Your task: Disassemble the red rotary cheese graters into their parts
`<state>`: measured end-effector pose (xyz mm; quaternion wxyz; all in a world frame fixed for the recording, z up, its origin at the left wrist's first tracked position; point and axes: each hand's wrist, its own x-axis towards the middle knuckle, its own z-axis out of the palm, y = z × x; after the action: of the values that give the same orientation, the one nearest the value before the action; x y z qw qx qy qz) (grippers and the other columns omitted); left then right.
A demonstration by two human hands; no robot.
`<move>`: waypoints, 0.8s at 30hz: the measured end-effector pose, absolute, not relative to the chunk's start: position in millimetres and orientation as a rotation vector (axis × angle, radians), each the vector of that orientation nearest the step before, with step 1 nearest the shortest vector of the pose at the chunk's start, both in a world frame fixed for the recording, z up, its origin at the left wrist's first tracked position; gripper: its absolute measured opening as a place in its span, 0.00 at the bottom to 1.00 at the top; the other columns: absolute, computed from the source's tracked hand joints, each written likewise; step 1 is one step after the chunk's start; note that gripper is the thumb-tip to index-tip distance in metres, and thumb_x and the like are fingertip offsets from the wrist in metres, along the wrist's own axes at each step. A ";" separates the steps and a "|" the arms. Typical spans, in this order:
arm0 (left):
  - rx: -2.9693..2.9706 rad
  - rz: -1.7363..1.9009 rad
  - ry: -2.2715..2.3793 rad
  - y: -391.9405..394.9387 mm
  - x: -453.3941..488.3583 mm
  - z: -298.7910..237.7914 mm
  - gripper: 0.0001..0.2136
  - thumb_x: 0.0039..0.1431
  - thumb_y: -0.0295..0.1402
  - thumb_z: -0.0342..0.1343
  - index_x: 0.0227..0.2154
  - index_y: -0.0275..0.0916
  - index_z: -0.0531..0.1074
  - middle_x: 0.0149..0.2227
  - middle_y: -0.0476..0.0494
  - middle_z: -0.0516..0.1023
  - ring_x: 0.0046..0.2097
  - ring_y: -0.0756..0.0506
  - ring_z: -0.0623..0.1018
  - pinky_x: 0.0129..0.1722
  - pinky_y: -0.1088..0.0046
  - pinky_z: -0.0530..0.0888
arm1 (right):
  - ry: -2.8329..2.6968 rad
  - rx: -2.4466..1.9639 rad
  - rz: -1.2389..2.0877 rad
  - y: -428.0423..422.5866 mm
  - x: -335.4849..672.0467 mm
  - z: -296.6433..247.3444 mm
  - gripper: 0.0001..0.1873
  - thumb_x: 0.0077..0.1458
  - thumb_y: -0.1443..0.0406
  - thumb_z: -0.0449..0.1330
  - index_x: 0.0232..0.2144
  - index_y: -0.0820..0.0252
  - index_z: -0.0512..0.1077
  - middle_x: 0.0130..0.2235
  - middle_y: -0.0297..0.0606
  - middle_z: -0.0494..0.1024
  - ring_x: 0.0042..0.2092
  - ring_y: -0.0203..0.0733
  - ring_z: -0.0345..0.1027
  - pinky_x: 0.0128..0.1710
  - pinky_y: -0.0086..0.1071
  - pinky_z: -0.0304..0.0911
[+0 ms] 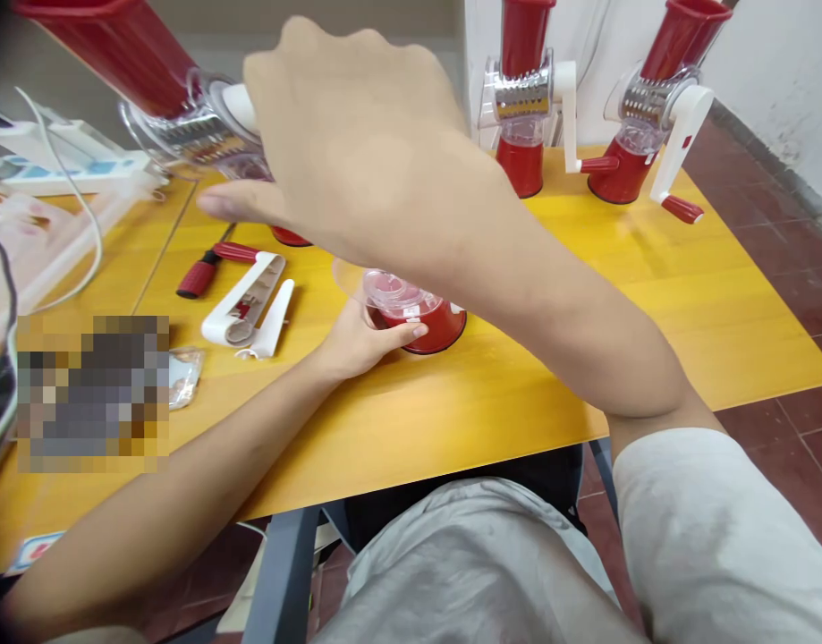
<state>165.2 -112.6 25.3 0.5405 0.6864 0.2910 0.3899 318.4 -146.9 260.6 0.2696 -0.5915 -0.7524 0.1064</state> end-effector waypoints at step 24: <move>1.624 0.921 0.786 -109.0 161.5 18.7 0.42 0.49 0.52 0.83 0.63 0.37 0.76 0.65 0.27 0.85 0.67 0.27 0.84 0.75 0.41 0.77 | -2.623 -1.065 0.462 -124.7 361.3 262.0 0.41 0.60 0.62 0.75 0.74 0.45 0.73 0.67 0.21 0.81 0.79 0.56 0.69 0.81 0.50 0.69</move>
<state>161.5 -109.0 18.7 0.5294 0.6802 0.3291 0.3857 361.3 -124.7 262.0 0.1362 -0.3677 -0.9060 0.1597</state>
